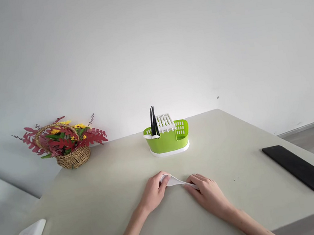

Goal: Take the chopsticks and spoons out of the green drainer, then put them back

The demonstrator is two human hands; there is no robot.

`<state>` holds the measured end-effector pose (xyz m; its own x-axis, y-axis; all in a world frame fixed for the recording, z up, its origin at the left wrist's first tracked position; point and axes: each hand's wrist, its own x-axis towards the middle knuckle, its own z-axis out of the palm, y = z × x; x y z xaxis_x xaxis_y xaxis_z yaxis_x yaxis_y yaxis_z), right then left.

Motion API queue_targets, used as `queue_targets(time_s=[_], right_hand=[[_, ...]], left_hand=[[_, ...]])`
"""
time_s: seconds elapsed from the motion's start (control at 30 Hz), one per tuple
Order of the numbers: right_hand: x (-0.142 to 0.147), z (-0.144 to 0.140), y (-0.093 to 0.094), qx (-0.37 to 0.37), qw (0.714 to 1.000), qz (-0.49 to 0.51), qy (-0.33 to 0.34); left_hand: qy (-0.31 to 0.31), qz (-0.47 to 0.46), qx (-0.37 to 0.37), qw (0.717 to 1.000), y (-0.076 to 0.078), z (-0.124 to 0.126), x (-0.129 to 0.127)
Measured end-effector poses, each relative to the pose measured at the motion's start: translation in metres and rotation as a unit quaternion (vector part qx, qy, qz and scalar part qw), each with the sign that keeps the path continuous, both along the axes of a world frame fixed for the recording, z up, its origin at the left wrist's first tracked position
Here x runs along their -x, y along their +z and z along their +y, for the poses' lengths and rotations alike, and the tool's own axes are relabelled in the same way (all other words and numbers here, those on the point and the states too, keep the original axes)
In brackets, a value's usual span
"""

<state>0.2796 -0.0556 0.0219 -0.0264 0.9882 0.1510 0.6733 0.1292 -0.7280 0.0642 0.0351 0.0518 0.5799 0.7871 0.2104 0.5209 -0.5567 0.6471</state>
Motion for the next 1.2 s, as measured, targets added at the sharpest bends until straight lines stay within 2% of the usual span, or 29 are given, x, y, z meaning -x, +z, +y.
queue_targets(time_s=[0.1,0.17,0.27,0.33,0.43,0.53,0.63,0.77,0.9,1.2], right_hand=[[-0.007,-0.001,-0.003,0.009,0.994,0.104,-0.014],[-0.011,-0.002,-0.006,-0.013,0.985,0.167,-0.041],[-0.012,-0.002,-0.007,-0.029,0.973,0.222,-0.056],[-0.011,-0.003,-0.005,-0.020,0.975,0.218,-0.048],[-0.008,-0.004,-0.001,-0.008,0.981,0.187,-0.040],[-0.007,-0.004,0.001,0.001,0.984,0.172,-0.045],[-0.006,-0.004,0.004,0.001,0.984,0.171,-0.058],[-0.005,-0.005,0.007,-0.003,0.982,0.175,-0.071],[-0.005,-0.004,0.005,0.003,0.981,0.178,-0.072],[-0.005,0.000,0.005,0.010,0.982,0.179,-0.067]], left_hand=[[0.007,-0.054,0.014,0.998,0.020,0.001,0.017],[0.076,-0.134,-0.025,0.988,0.036,0.007,0.032],[0.230,-0.259,-0.092,0.934,0.063,0.022,0.053],[0.289,-0.302,-0.128,0.900,0.082,0.037,0.062],[0.295,-0.280,-0.185,0.895,0.107,0.061,0.071],[0.275,-0.191,-0.253,0.908,0.126,0.087,0.076],[0.237,-0.085,-0.335,0.908,0.139,0.111,0.078],[0.167,0.043,-0.382,0.908,0.149,0.131,0.073],[0.128,0.144,-0.389,0.901,0.148,0.140,0.057],[0.085,0.250,-0.393,0.881,0.134,0.154,0.030]])
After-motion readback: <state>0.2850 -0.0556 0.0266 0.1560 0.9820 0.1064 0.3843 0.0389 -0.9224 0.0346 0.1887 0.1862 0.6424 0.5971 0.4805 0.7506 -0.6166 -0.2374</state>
